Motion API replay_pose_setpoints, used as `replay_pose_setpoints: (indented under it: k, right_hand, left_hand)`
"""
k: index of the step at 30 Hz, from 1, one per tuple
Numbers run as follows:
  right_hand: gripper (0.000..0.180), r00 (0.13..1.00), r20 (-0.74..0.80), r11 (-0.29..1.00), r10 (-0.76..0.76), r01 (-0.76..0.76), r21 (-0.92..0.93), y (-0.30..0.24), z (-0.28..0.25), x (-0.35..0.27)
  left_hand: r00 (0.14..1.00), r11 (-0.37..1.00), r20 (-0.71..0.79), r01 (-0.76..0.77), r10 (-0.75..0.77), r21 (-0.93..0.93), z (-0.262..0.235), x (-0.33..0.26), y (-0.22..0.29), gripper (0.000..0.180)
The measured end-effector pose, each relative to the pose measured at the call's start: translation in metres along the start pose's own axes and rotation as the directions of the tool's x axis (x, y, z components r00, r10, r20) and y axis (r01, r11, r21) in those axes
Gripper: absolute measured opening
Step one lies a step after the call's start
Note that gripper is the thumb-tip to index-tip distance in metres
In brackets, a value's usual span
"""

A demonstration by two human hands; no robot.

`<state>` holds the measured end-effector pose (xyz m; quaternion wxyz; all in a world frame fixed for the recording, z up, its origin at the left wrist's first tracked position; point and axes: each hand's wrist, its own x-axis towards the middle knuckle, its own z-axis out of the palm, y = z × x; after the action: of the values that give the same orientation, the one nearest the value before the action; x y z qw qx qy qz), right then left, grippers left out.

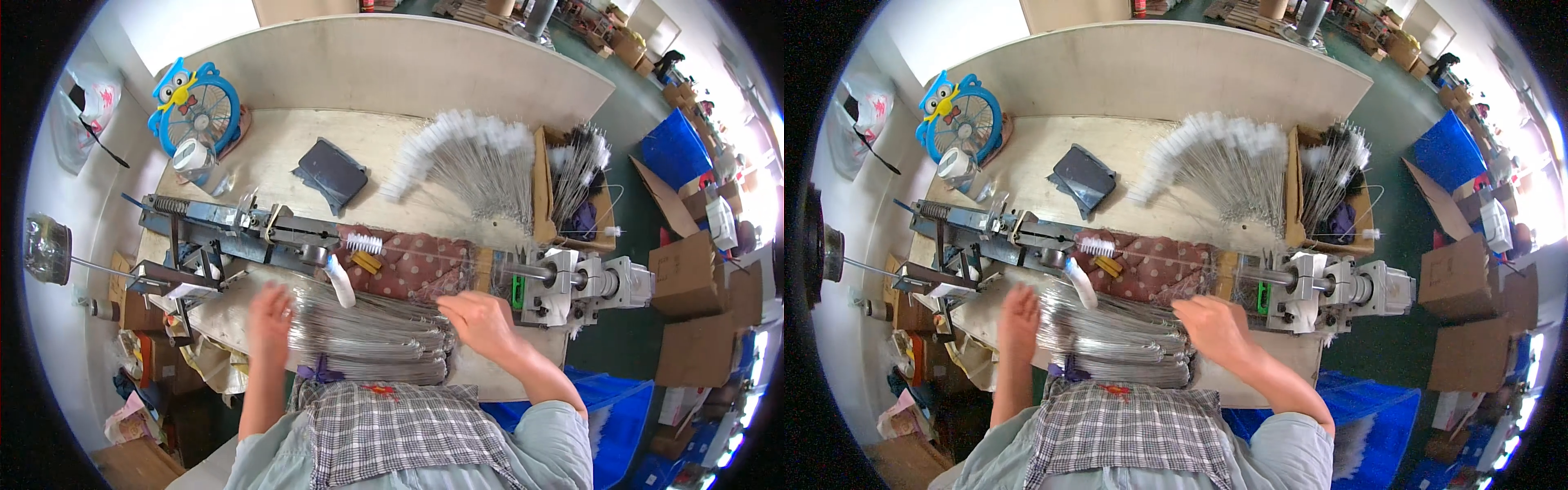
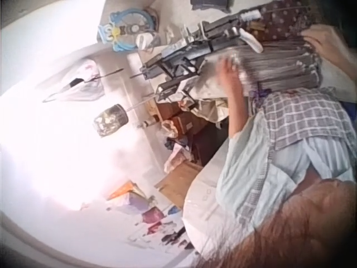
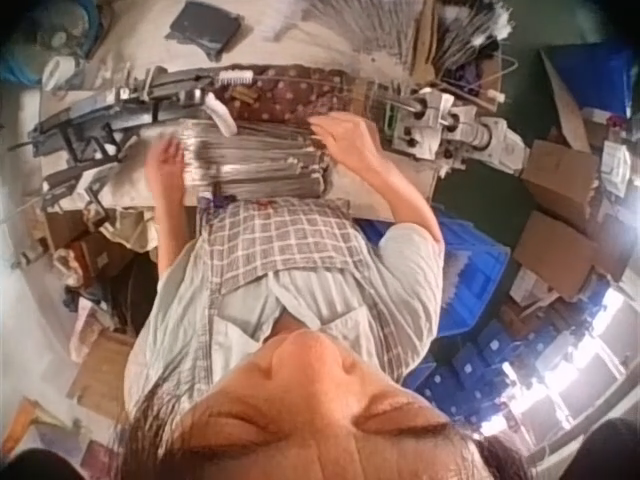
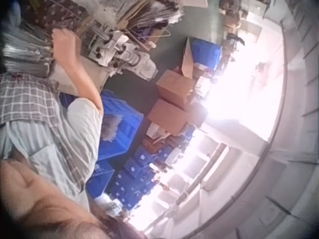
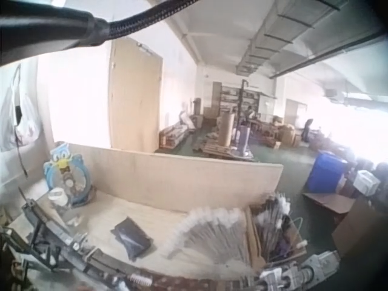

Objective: The person is assembling brush-like components by inserting bristles into a metal crimping fixture on a manual assembly jig.

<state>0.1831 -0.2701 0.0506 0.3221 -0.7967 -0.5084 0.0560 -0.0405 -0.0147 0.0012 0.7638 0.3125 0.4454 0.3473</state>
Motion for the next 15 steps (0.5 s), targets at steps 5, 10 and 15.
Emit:
replay_pose_setpoints:
  k: [5, 10, 15]
  right_hand:
    - [0.016, 0.96, 0.234, 0.987, 0.153, -0.135, -0.093, 0.01, 0.006, -0.025]
    - [0.012, 0.967, 0.23, 0.974, 0.108, -0.056, -0.221, 0.003, -0.005, -0.014]
    - [0.019, 0.974, 0.209, 0.944, 0.082, -0.009, -0.33, 0.003, -0.013, -0.017]
  left_hand:
    - [0.961, 0.915, -0.267, -0.165, 0.066, -0.368, -0.2, 0.066, 0.056, 0.033]
    - [0.81, 0.936, -0.522, -0.348, 0.269, -0.058, -0.284, 0.087, 0.107, 0.035]
    - [0.774, 0.958, -0.585, -0.286, 0.244, 0.021, -0.169, 0.054, 0.07, 0.041]
